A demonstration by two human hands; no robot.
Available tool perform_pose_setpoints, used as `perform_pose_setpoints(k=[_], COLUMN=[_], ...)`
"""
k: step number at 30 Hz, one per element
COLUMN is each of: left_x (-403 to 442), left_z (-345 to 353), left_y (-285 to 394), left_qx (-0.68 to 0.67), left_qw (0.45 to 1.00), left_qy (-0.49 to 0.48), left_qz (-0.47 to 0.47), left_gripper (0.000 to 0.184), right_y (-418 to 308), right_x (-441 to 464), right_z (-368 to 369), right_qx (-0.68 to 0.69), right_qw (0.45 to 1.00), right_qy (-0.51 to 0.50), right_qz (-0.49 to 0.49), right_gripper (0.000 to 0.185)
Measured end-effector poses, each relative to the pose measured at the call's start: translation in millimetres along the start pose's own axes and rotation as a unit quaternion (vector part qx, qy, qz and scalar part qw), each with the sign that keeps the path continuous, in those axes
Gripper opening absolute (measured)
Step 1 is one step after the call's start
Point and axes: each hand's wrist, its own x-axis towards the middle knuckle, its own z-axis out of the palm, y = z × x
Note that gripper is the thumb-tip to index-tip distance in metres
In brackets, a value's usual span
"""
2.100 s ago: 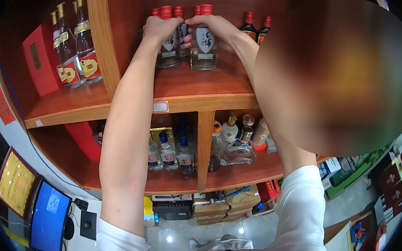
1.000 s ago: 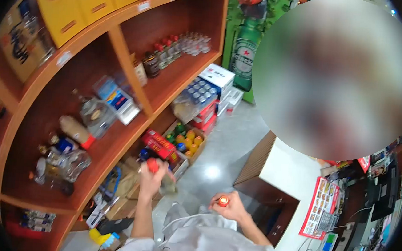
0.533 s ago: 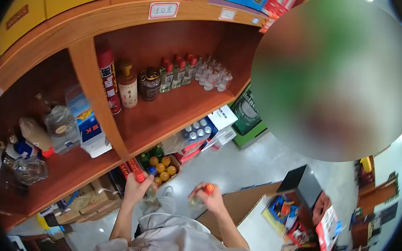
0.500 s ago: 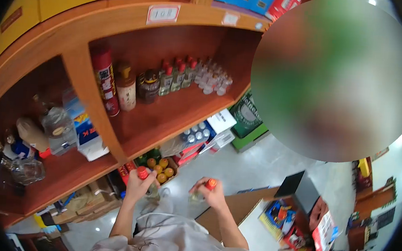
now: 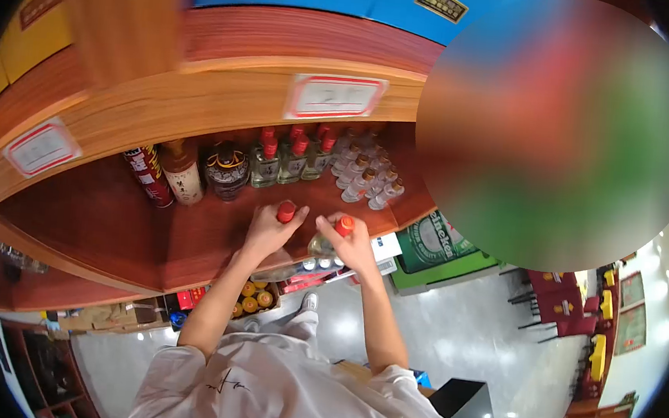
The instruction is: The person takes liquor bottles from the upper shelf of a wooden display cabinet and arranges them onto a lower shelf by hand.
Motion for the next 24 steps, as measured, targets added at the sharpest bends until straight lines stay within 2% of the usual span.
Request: perform_pose_setpoints(k=[3, 4, 8, 9, 10, 11, 13, 14, 17, 18, 19, 21, 22, 23, 24], left_x=[27, 36, 63, 68, 72, 78, 74, 71, 51, 44, 38, 26, 18, 10, 2], left_z=[17, 23, 41, 45, 47, 55, 60, 62, 62, 61, 57, 47, 47, 47, 48], left_y=[0, -1, -1, 3, 6, -7, -24, -27, -45, -49, -38, -7, -16, -19, -21], left_qx=[0.010, 0.020, 0.036, 0.026, 0.019, 0.019, -0.018, 0.056, 0.060, -0.044, -0.029, 0.001, 0.018, 0.048, 0.077], left_qw=[0.999, 0.999, 0.997, 0.995, 0.993, 0.983, 0.994, 0.981, 0.993, 0.993, 0.992, 0.991, 0.989, 0.986, 0.982], left_qy=[0.019, 0.022, 0.063, 0.089, 0.113, 0.160, 0.102, 0.148, 0.100, 0.110, 0.113, 0.114, 0.142, 0.153, 0.165], left_qz=[0.030, 0.026, 0.017, 0.025, 0.034, 0.090, 0.023, 0.108, -0.009, -0.025, -0.041, -0.072, -0.033, -0.039, -0.045], left_gripper=[0.038, 0.035, 0.026, 0.024, 0.022, 0.024, 0.031, 0.031, 0.035, 0.045, 0.048, 0.055, 0.063, 0.061, 0.059], right_y=[7, 17, 43, 47, 59, 73, 92, 100, 117, 123, 119, 113, 80, 41, 23], right_x=[44, 57, 104, 111, 122, 133, 142, 142, 139, 141, 141, 139, 131, 118, 106], right_z=[-17, -14, -22, -25, -24, -20, -10, -6, -12, -9, -10, -10, -22, -38, -46], right_qx=[0.003, 0.077, 0.095, 0.135, 0.121, 0.110, 0.093, 0.083, -0.084, -0.048, -0.125, 0.002, 0.027, 0.052, 0.021], right_qw=[0.999, 0.995, 0.987, 0.982, 0.980, 0.975, 0.971, 0.966, 0.923, 0.936, 0.921, 0.948, 0.969, 0.982, 0.984], right_qy=[-0.052, -0.056, -0.112, -0.130, -0.137, -0.140, -0.084, -0.053, -0.006, -0.004, 0.007, -0.038, -0.066, -0.096, -0.027], right_qz=[-0.005, -0.037, -0.067, -0.026, -0.079, -0.131, -0.206, -0.237, -0.374, -0.350, -0.370, -0.317, -0.237, -0.157, -0.177], right_gripper=[0.030, 0.026, 0.016, 0.015, 0.013, 0.013, 0.017, 0.020, 0.024, 0.024, 0.027, 0.033, 0.038, 0.042, 0.039])
